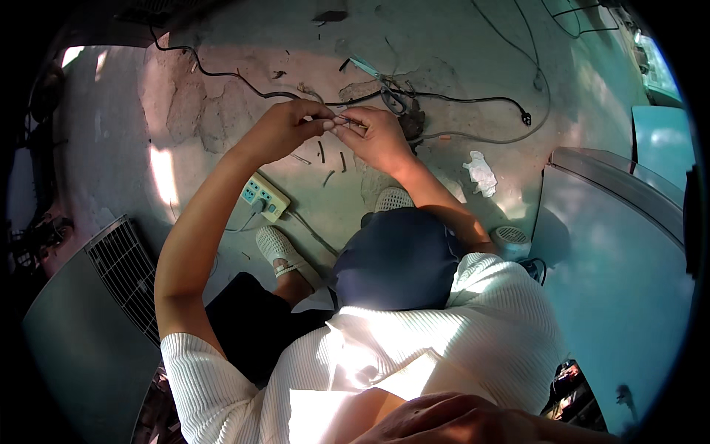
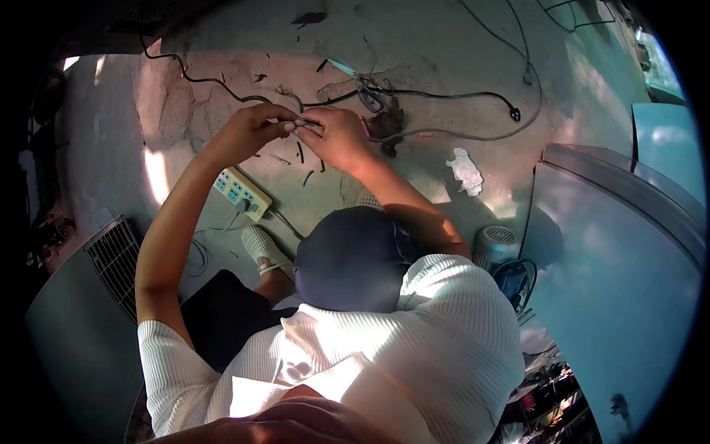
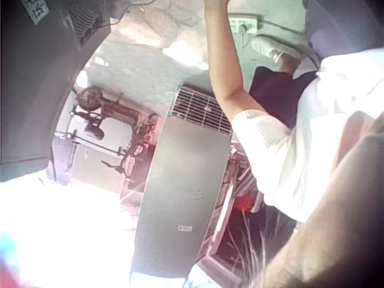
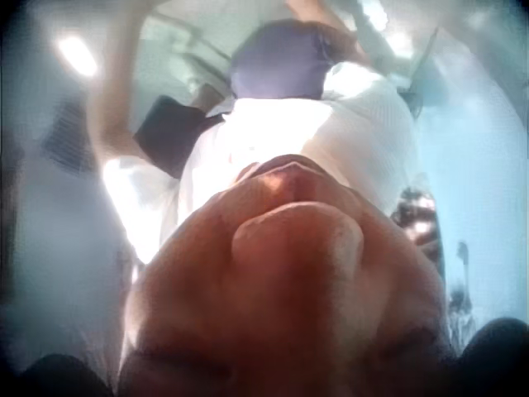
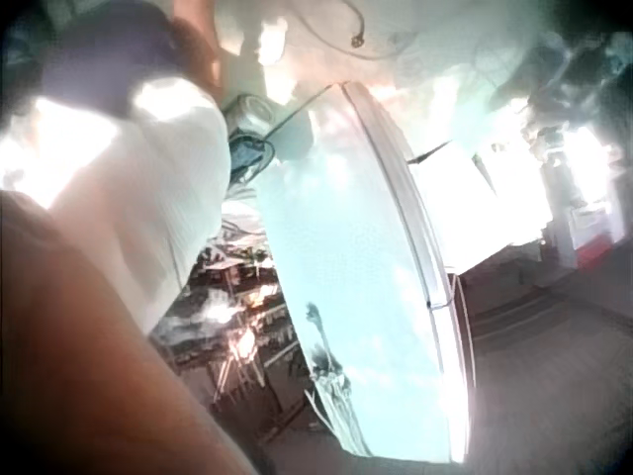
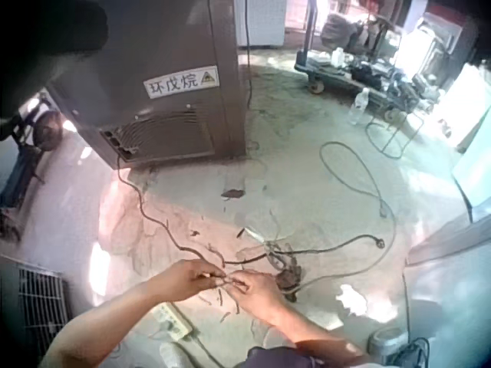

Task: The person strips the insulation from electric wires using scissors and twists the exposed copper strands together by hand.

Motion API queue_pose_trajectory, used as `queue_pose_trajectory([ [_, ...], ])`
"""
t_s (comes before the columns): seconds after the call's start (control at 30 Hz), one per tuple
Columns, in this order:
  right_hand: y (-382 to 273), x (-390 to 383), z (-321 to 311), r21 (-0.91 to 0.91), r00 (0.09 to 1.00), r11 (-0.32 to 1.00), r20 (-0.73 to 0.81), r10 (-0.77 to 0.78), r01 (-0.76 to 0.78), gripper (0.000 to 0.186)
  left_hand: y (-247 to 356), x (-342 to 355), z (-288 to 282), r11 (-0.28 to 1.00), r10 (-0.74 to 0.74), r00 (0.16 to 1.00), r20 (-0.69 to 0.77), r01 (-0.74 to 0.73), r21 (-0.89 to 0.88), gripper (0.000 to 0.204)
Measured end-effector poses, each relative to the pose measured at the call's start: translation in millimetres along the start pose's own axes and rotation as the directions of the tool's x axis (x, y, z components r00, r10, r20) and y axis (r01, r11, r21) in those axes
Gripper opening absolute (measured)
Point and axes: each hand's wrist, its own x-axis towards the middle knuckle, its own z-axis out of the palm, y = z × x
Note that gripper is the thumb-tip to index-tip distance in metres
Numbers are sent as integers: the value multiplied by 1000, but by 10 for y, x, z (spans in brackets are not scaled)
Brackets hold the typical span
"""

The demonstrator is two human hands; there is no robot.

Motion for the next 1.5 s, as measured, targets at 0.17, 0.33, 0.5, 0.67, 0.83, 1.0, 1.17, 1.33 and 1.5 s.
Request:
queue_pose_trajectory([
  [0.17, -283, 27, -273, -236, 988, 959, 36, -152, 157, 24, 208, -100, -84, 993, -22, 998, 55, 29, -112, 19],
  [0.33, -736, -25, -577, -145, 996, 989, 82, -28, 40, 21, 246, -298, 18, 970, 78, 995, -55, -89, -228, 13],
  [0.5, -1021, -47, -454, -128, 976, 985, 175, 133, -112, 21, 61, -522, -36, 796, 82, 983, -165, -164, -583, 17],
  [0.67, -1270, -105, -14, -185, 974, 983, 226, 25, 18, 38, -309, -714, -96, 682, 219, 965, -146, -258, -685, 18],
  [0.83, -1230, -157, 311, -38, 979, 999, 204, 3, 5, 31, -492, -746, -95, 644, 255, 960, -115, -257, -721, 15],
  [1.0, -1165, -150, 480, -180, 982, 982, 185, -27, 61, 18, -682, -821, -170, 674, 216, 976, 7, -144, -724, 14],
  [1.17, -941, -106, 655, -416, 934, 837, 194, -300, 355, 16, -907, -864, -128, 619, 100, 991, 85, 5, -785, 16],
  [1.33, -834, -132, 808, -517, 825, 645, 301, -478, 562, 23, -1146, -936, -115, 611, 73, 984, 160, 82, -787, 17],
  [1.5, -828, -146, 825, -542, 804, 597, 346, -483, 592, 21, -1139, -967, -139, 689, 155, 975, 160, 9, -725, 13],
])
